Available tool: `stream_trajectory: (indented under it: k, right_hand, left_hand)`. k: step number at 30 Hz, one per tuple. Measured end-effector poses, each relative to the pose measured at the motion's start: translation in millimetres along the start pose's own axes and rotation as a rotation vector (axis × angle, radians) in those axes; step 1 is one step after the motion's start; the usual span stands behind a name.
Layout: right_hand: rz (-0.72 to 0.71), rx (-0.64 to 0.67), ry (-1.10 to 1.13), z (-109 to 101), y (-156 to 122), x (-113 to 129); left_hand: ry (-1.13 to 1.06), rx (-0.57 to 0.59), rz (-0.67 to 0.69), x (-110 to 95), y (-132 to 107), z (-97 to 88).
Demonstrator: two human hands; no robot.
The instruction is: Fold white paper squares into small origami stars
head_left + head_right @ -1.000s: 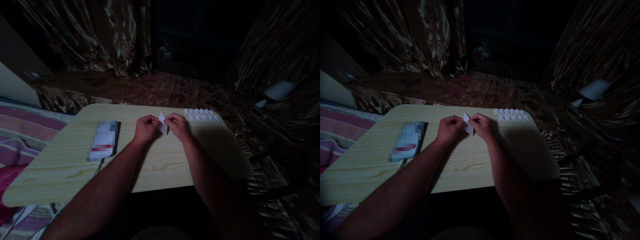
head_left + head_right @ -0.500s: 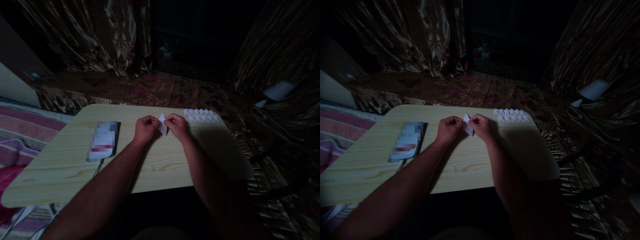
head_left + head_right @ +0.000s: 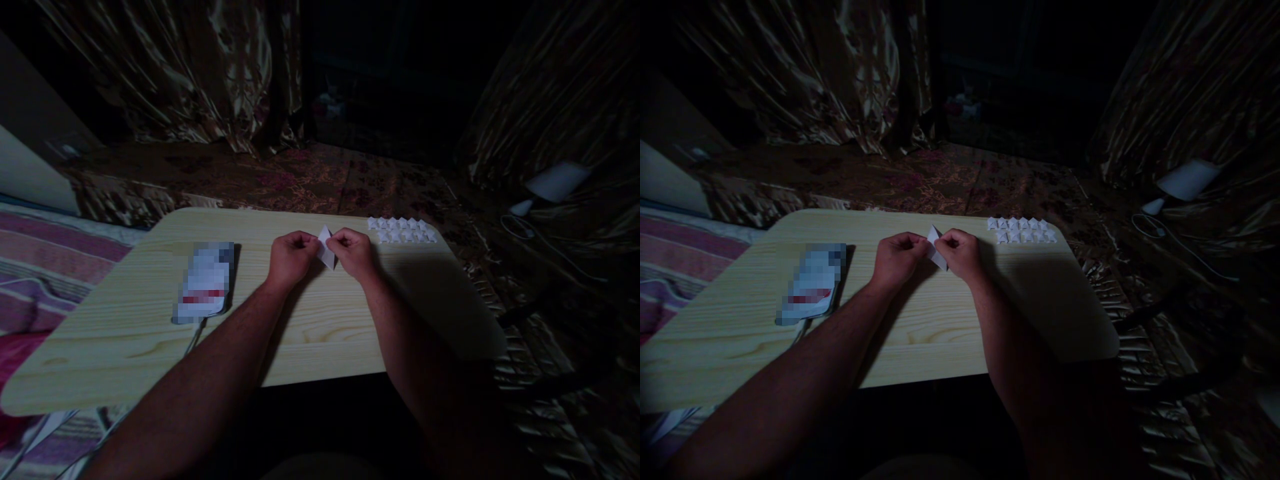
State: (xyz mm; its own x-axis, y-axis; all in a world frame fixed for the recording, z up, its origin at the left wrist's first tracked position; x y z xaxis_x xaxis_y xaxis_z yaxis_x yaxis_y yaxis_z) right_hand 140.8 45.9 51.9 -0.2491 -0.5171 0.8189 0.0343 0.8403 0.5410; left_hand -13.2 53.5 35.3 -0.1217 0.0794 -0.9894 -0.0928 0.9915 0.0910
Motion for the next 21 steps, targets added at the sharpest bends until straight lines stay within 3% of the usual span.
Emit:
stream_trajectory:
  k: [6,21]
  right_hand:
    - [0.050,-0.023,0.032,0.4,-0.1,-4.2]
    - [-0.005,0.028,0.081,5.4,0.6,-7.2]
  left_hand:
    - [-0.028,0.015,-0.019,2.4,1.0,0.9]
    - [-0.175,0.086,-0.099,1.3,-0.9,5.0]
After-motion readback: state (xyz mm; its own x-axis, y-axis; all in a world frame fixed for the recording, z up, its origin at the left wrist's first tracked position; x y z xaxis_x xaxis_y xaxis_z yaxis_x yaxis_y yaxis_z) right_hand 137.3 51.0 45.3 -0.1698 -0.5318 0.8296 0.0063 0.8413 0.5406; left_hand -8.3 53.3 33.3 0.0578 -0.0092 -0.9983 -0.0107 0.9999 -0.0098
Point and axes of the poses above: each hand's wrist, its own y-axis towards the middle knuckle, its own z-axis out of the palm, x = y × z, the point moved 8 cm from there along y, towards the middle knuckle, and after that the axes turned 10 degrees about -z, right-handed, at the moved point
